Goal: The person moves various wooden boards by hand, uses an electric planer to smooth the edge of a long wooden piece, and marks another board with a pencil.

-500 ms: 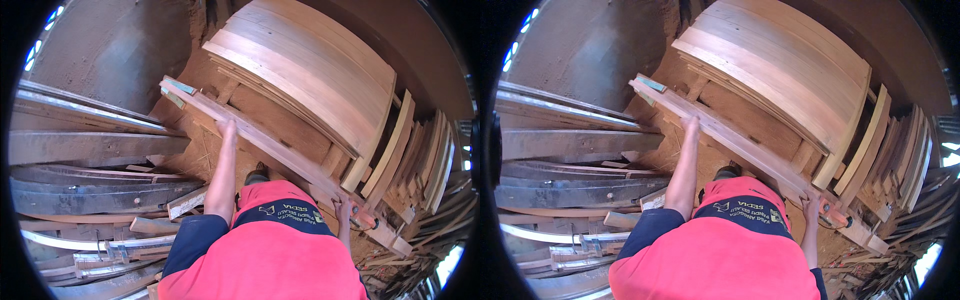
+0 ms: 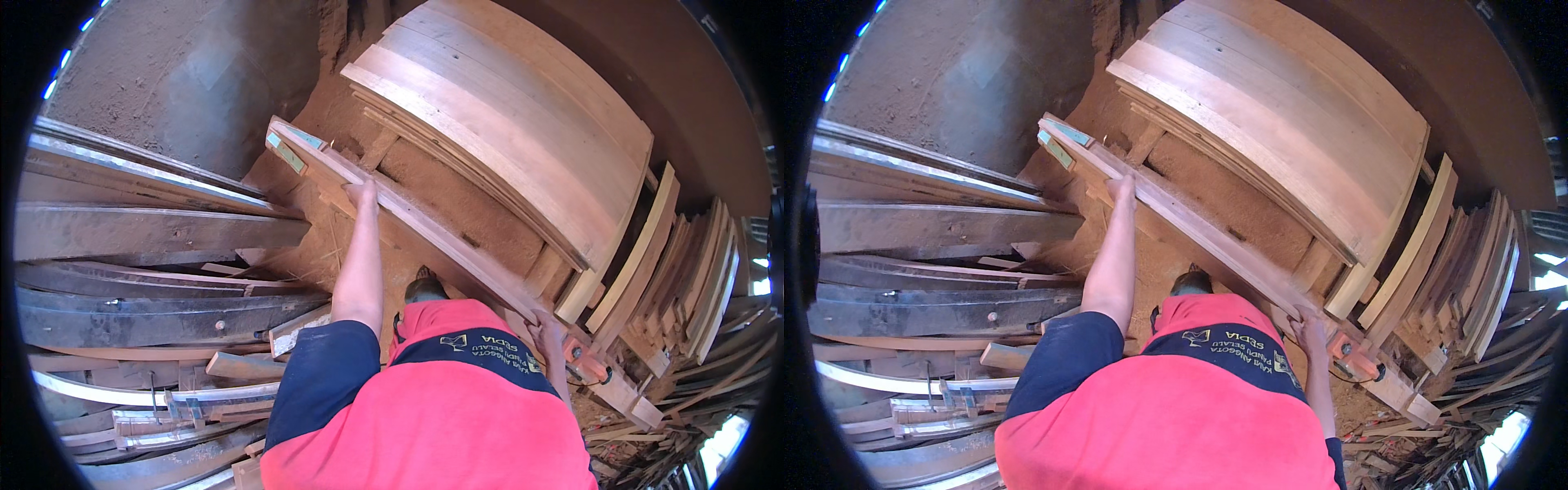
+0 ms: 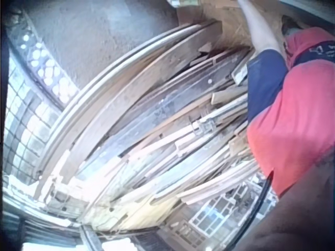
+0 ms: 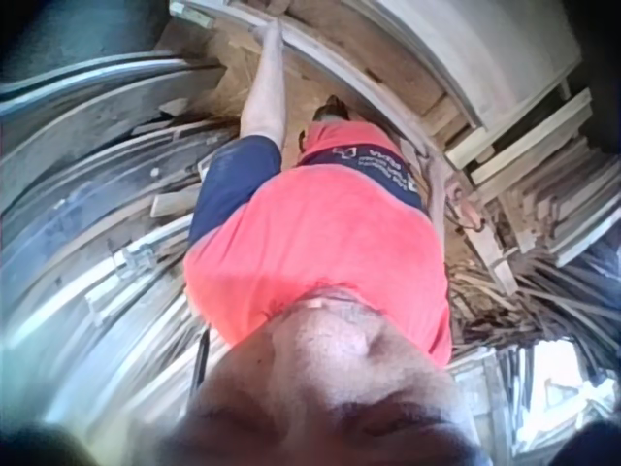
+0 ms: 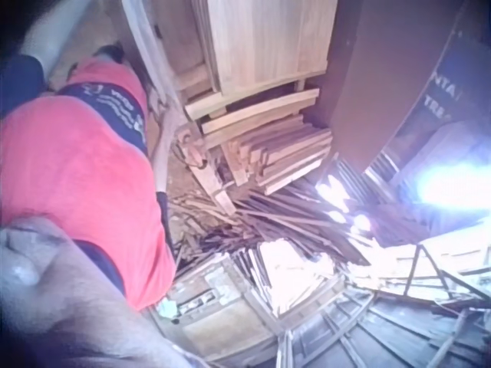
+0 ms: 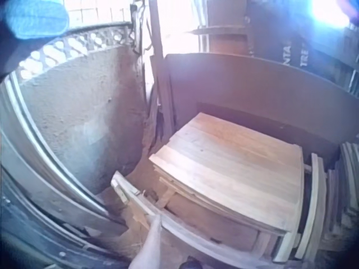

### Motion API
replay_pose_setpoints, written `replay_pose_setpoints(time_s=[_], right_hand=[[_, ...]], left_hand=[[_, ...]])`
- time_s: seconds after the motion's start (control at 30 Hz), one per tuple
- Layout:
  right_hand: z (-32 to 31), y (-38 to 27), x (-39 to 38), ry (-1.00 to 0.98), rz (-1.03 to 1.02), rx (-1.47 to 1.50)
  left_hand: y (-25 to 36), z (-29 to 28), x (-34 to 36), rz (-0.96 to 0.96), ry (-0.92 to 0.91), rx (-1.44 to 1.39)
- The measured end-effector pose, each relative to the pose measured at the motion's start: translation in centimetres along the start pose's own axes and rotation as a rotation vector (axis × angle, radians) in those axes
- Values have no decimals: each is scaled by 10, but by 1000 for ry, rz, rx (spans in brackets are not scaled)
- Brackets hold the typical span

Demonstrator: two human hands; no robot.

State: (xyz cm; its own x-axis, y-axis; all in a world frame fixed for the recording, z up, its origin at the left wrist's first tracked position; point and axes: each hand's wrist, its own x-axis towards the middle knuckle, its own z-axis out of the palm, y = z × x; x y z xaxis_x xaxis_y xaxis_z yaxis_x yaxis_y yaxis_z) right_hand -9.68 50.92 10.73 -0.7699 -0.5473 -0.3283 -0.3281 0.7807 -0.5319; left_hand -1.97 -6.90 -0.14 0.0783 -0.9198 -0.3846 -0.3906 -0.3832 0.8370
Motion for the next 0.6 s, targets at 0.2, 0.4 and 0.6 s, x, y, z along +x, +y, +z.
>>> replay_pose_setpoints(time_s=[0.2, 0.4, 0.6], right_hand=[[10, -51, 22, -109, -12, 128], [23, -26, 31, -31, -213, 12], [39, -17, 38, -27, -219, 64]], left_hand=[[-13, -13, 40, -18, -44, -153], [1, 17, 11, -79, -22, -181], [-4, 5, 32, -198, -26, -312]])
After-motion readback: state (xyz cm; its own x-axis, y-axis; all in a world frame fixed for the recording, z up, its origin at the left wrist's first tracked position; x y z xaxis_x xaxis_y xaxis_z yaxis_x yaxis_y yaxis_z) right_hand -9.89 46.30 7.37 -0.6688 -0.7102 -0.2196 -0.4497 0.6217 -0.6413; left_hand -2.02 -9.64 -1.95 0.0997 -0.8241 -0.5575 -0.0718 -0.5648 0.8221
